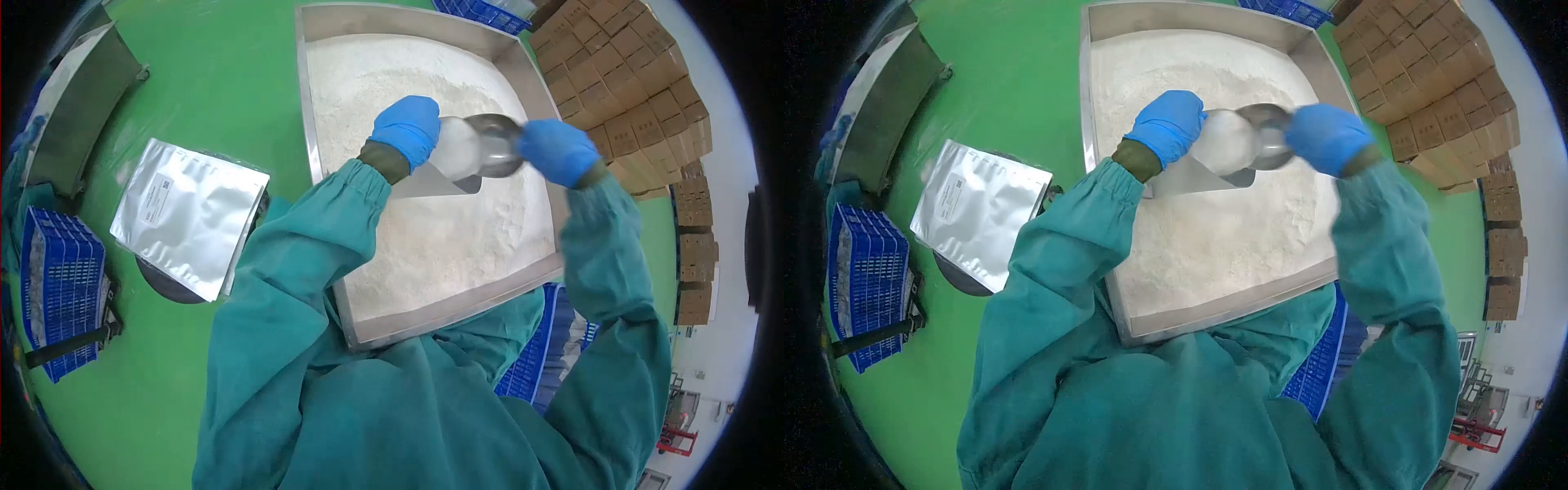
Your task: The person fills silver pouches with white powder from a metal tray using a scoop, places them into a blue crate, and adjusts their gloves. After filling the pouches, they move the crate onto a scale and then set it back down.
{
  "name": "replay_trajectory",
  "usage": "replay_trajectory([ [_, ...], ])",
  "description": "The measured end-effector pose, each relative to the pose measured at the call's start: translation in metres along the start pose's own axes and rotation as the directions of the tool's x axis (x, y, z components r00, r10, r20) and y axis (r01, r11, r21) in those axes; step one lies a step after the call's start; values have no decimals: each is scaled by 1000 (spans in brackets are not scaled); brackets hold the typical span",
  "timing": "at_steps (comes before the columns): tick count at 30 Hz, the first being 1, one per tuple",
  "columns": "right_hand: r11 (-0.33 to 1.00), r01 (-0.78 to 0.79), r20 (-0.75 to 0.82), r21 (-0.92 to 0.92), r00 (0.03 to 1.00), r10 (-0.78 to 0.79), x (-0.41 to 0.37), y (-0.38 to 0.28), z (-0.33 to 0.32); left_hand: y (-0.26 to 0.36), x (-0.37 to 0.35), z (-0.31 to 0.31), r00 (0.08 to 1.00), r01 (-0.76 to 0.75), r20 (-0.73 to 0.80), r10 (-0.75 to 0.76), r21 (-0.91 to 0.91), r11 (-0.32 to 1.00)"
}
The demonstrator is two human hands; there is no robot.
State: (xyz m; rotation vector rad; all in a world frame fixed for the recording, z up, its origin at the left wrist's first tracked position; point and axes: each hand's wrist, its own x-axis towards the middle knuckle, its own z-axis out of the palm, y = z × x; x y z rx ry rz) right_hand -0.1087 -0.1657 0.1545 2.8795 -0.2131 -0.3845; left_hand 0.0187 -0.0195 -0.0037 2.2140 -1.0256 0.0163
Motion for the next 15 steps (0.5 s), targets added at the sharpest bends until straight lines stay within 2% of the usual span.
replay_trajectory([
  [2,972,-222,198,-70,952,232,-18,25,-22,-9,-1,0,1000,1,1,-1,12,1000],
  [5,950,-290,309,-115,899,312,-21,79,20,-19,2,-11,998,-56,33,55,18,998],
  [7,997,23,411,-74,911,9,13,120,159,-18,5,-14,994,-44,103,39,47,998],
  [8,995,93,434,-29,898,-71,20,94,213,-16,2,-13,992,-40,125,34,41,998],
  [9,999,9,453,-49,891,14,22,52,259,-15,-3,-14,996,-8,91,9,-11,1000],
  [10,994,50,481,99,872,-92,27,18,315,-16,-7,-16,998,22,56,-19,-57,998],
  [11,966,135,368,221,906,-211,24,-16,353,-17,-11,-13,997,40,69,-37,-53,998],
  [12,878,17,177,479,977,-116,17,-44,354,-16,-10,-12,999,-2,51,3,-25,1000],
  [13,876,-206,388,436,921,23,18,-53,356,-17,-8,-13,998,-49,37,49,4,999],
  [14,873,-203,392,443,920,15,12,-48,352,-19,-6,-16,998,-43,45,42,9,999],
  [15,794,-266,426,547,905,9,2,-29,338,-21,-2,-17,997,-46,58,43,45,998],
])
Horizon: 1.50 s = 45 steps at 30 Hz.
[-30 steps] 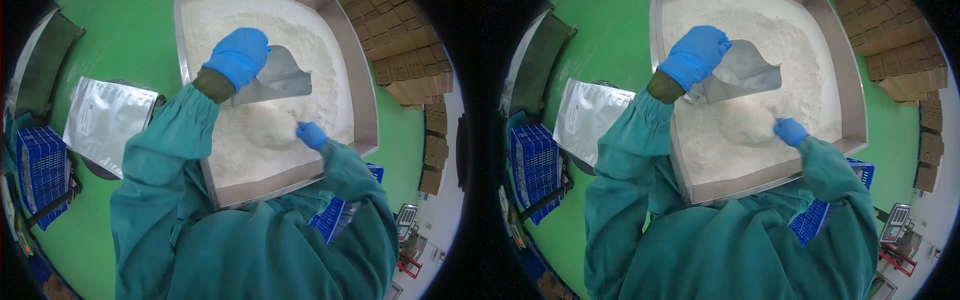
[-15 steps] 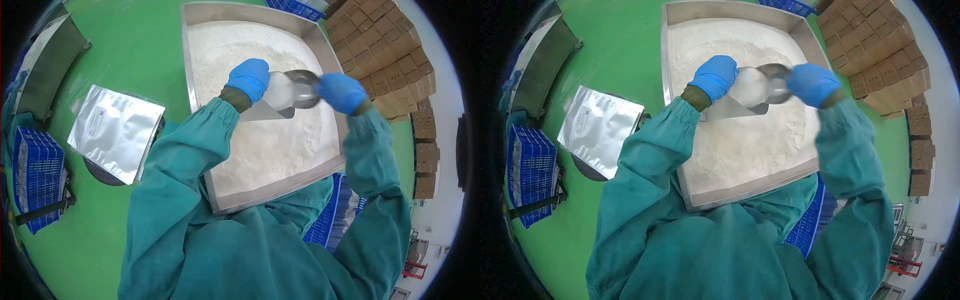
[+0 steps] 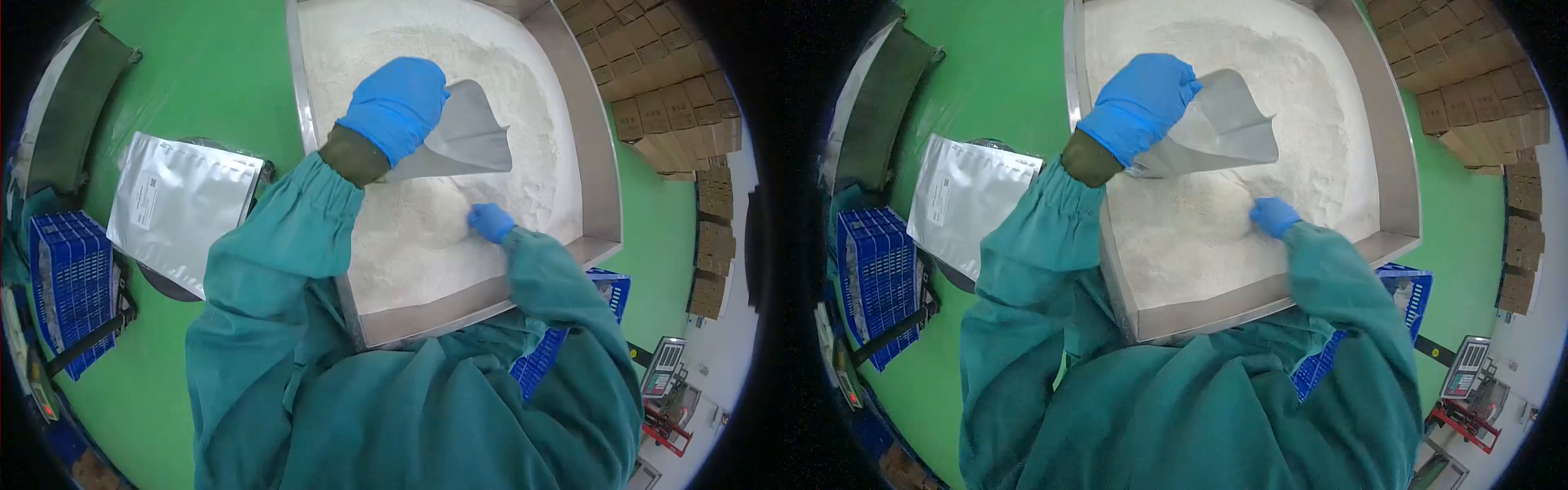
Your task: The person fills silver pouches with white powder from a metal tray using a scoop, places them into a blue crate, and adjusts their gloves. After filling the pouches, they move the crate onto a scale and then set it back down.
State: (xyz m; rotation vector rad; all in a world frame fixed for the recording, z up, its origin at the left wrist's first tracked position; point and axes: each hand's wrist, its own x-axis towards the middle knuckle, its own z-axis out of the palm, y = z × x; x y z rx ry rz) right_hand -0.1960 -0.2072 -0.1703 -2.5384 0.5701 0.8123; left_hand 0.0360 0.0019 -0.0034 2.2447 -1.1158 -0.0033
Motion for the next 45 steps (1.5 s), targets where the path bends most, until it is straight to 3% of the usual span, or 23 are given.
replay_trajectory([
  [4,985,-97,64,145,994,89,-103,-9,-144,-6,13,-6,1000,11,-16,-11,-11,1000],
  [9,991,-113,-203,76,971,126,-192,-85,-281,-3,10,6,999,-24,-29,24,25,999],
  [12,984,-77,-151,-160,987,53,-178,-130,-298,7,-1,4,999,-10,-50,9,-3,1000],
  [15,764,105,-293,-636,883,-366,-149,-162,-274,14,1,5,999,39,-31,-40,-40,998],
  [17,807,-172,-317,-565,948,-19,-171,-176,-290,11,3,8,998,54,-36,-54,-5,999],
  [20,734,-178,-249,-655,968,12,-197,-132,-330,0,6,8,998,47,-31,-47,4,999],
  [23,912,2,-131,-410,989,-61,-174,-142,-292,-3,10,9,996,34,-79,-35,-22,999],
  [24,926,52,-326,-374,927,-184,-142,-123,-260,9,1,1,997,22,-78,-23,-15,1000],
  [25,956,51,-184,-290,977,-108,-114,-132,-242,26,-16,-16,990,140,-39,-138,57,989],
  [27,995,95,-237,12,967,-90,-47,-121,-189,18,-24,-9,967,253,-25,-252,158,955],
  [29,974,66,-252,216,968,-9,-43,-124,-192,-46,-16,47,950,-232,276,144,318,919],
  [30,969,145,-268,202,959,-88,-50,-117,-220,-44,4,-30,840,-396,501,207,307,865],
  [31,958,214,-287,192,945,-154,-67,-113,-241,0,2,-110,836,126,540,-96,-19,992],
  [32,929,298,-409,221,893,-189,-98,-123,-256,27,14,-130,844,177,479,-239,172,969],
  [34,850,453,-608,268,764,-216,-138,-130,-289,23,45,-138,932,-174,225,284,-410,895],
  [36,803,510,-688,310,703,-181,-174,-113,-300,115,35,-191,942,-150,326,80,196,969],
  [38,829,412,-620,380,778,-102,-221,-102,-318,146,10,-202,967,-223,145,211,79,971],
  [40,919,365,-668,-152,647,-368,-251,-81,-295,176,-43,-199,981,-116,151,124,-62,991],
  [41,517,408,-365,-752,395,-843,-250,-47,-286,185,-69,-182,975,-188,144,169,128,974],
  [42,597,739,-503,-312,405,-764,-263,-34,-253,167,-92,-151,919,-393,179,351,361,846],
  [43,607,757,-516,-240,430,-741,-256,-14,-219,159,-122,-121,845,-492,55,532,467,735],
  [44,500,621,-442,-603,262,-858,-244,1,-184,151,-149,-90,873,-473,136,469,476,741],
  [45,789,577,-460,-212,653,-601,-275,-5,-163,146,-173,-60,865,-485,212,456,586,649],
])
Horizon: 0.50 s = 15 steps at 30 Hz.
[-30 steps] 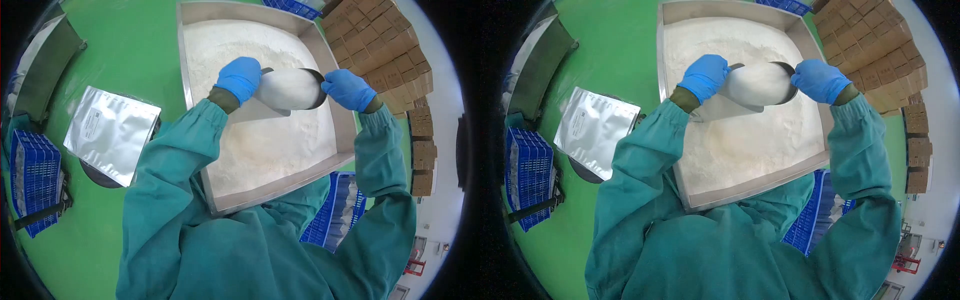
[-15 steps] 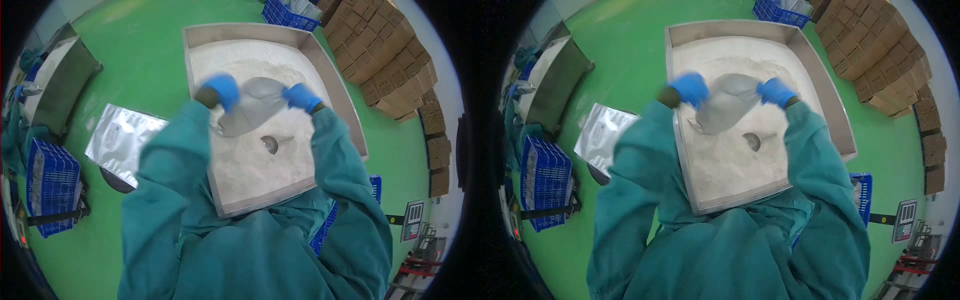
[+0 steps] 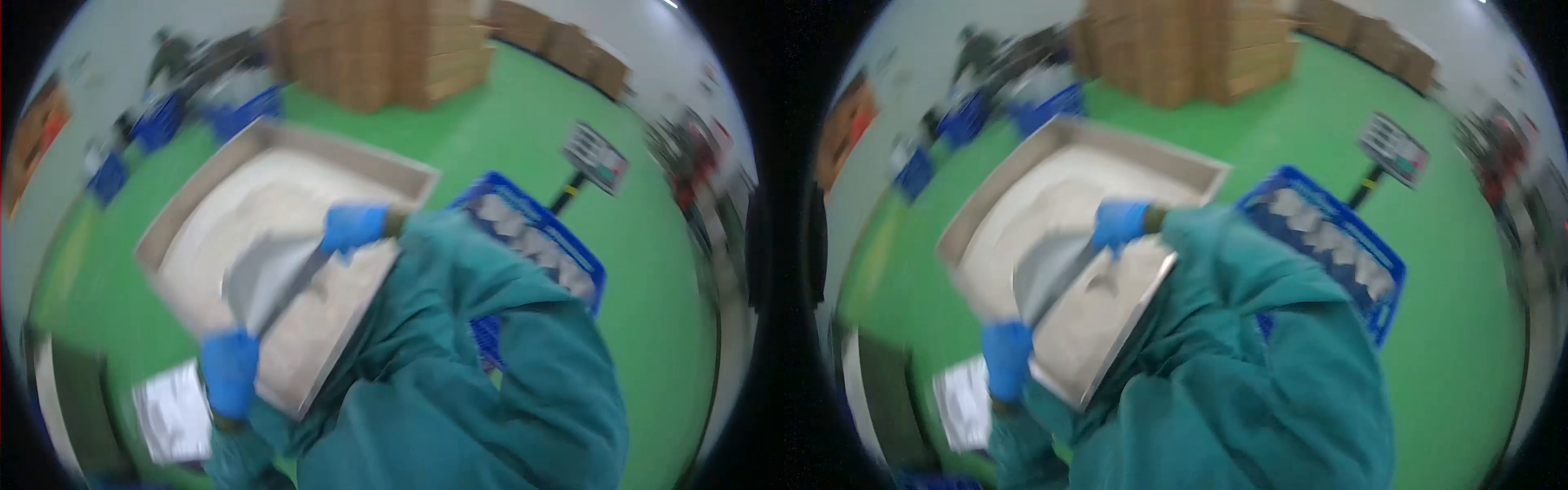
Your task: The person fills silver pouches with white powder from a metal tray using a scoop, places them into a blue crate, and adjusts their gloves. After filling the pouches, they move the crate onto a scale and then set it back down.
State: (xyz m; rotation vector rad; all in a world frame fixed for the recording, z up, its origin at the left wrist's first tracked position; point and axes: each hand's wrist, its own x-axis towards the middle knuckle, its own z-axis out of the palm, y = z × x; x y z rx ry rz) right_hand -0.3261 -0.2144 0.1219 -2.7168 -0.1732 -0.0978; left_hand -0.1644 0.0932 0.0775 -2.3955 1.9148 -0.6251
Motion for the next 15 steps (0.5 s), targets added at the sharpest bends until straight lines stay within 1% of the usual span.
replay_trajectory([
  [1,949,-286,172,130,950,262,-11,1,10,32,-5,-6,996,12,94,3,-155,988],
  [2,994,-73,126,79,990,63,-18,22,28,56,-7,-6,946,309,273,-172,-611,729],
  [3,958,-272,206,89,946,250,-27,12,21,60,3,-14,961,261,237,-141,-617,742],
  [4,889,-448,293,97,866,404,-24,1,16,52,5,-22,972,182,235,-22,-685,705],
  [5,887,-452,267,88,869,416,-27,-6,8,49,9,-31,970,109,225,96,-748,655],
  [6,911,-407,123,69,910,397,-30,-9,0,32,21,-29,898,409,440,-6,-830,378],
  [7,931,-362,-18,39,932,363,-33,-9,-10,7,41,-24,954,-251,-19,300,-599,761],
  [8,920,-353,-150,-169,932,330,-32,-12,-25,-20,64,-19,933,-350,-83,351,-444,825],
  [9,925,-377,-268,58,886,378,-44,-45,-64,-13,87,-70,954,276,288,-79,-751,600],
  [10,951,-304,-467,-63,851,242,-47,-66,-91,-20,106,-85,990,130,142,-23,-812,569],
  [11,953,-273,-399,-128,894,202,-55,-93,-113,-21,123,-103,941,339,296,-166,-798,499],
  [12,953,-276,-409,-128,890,203,-50,-92,-108,-19,138,-118,958,281,267,-99,-822,495],
  [13,959,-157,-275,-237,957,89,-36,-89,-96,-19,155,-124,990,81,134,45,-799,596],
  [14,948,-24,-124,-317,992,-16,-23,-84,-84,-29,177,-117,981,-119,34,193,-677,726],
  [15,953,-26,-127,-302,992,-13,-14,-77,-79,-35,197,-109,936,-314,-30,350,-518,796],
])
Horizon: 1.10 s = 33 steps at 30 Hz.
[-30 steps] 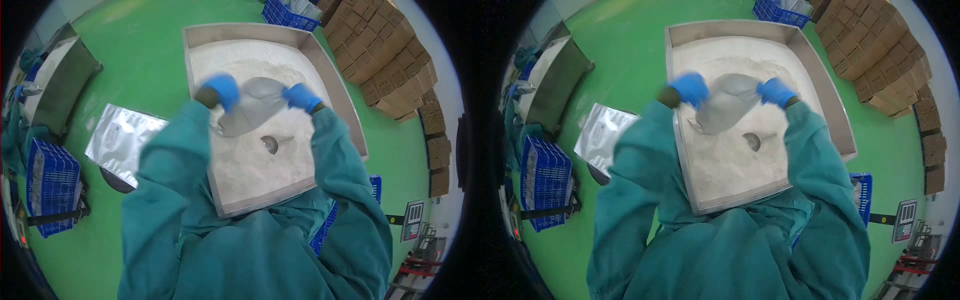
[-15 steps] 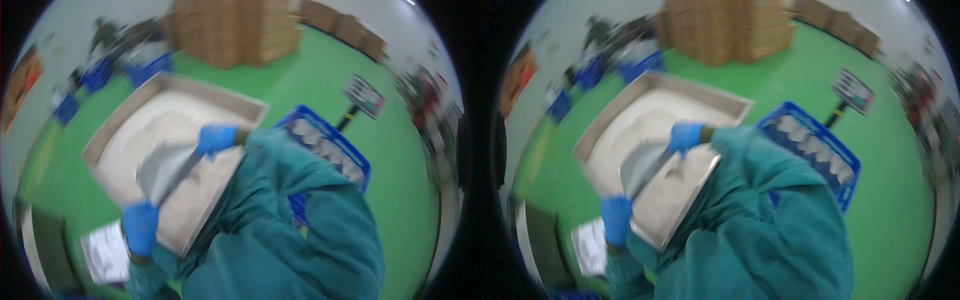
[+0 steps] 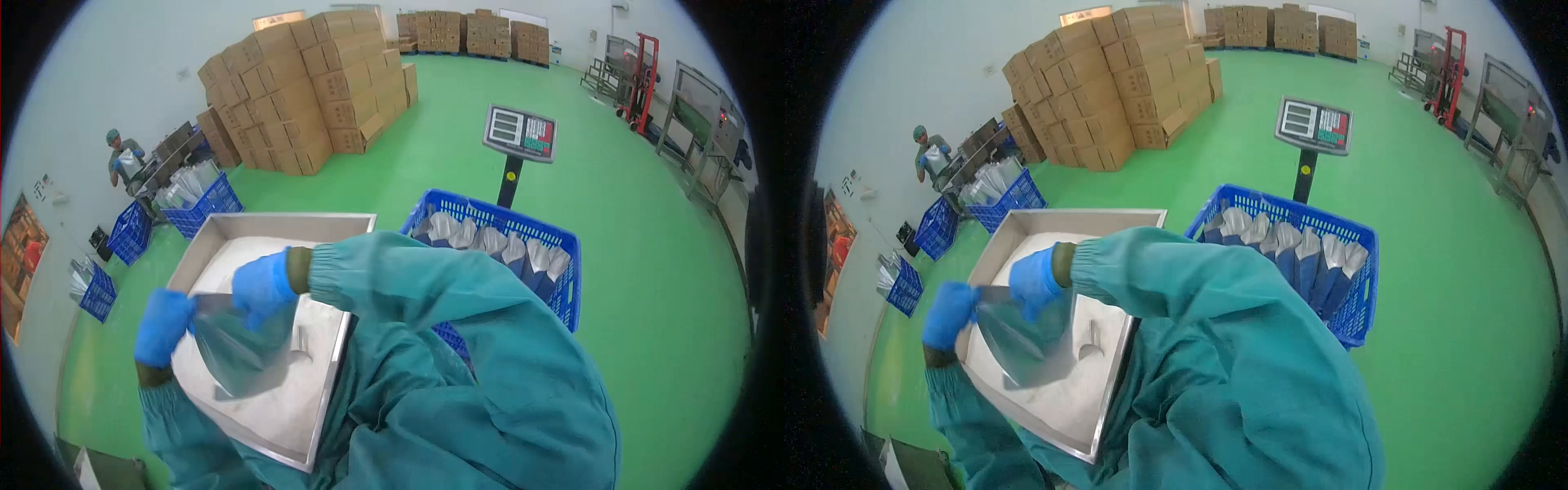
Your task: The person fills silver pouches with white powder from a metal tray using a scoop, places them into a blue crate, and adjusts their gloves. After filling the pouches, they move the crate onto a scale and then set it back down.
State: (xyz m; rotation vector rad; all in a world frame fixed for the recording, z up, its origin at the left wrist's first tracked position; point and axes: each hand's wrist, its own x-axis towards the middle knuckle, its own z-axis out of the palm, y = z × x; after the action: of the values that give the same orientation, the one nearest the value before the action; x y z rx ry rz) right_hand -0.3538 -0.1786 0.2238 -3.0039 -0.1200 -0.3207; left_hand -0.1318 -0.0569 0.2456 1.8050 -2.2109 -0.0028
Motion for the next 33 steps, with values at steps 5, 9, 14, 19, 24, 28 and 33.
replay_trajectory([
  [5,996,39,-129,74,991,-30,-1,22,-37,-45,-23,-63,814,211,-445,-374,-373,904],
  [9,884,-411,-136,222,885,445,-67,-11,-116,12,-76,-48,631,493,-329,-702,-529,691],
  [14,745,-574,89,-340,769,633,-105,35,-106,21,-53,42,818,472,42,-574,-619,628],
  [19,579,-646,167,-498,584,794,-186,139,-6,-10,-54,96,704,398,-222,-675,-663,634],
  [24,374,-911,106,-172,360,927,-276,226,136,-73,-79,116,480,661,-163,-862,-578,478],
  [28,83,-997,20,8,83,996,-293,262,320,-79,-71,140,422,732,-69,-904,-563,385],
  [33,110,-994,76,21,111,991,-267,266,328,-107,-100,151,300,792,-56,-952,-542,282],
])
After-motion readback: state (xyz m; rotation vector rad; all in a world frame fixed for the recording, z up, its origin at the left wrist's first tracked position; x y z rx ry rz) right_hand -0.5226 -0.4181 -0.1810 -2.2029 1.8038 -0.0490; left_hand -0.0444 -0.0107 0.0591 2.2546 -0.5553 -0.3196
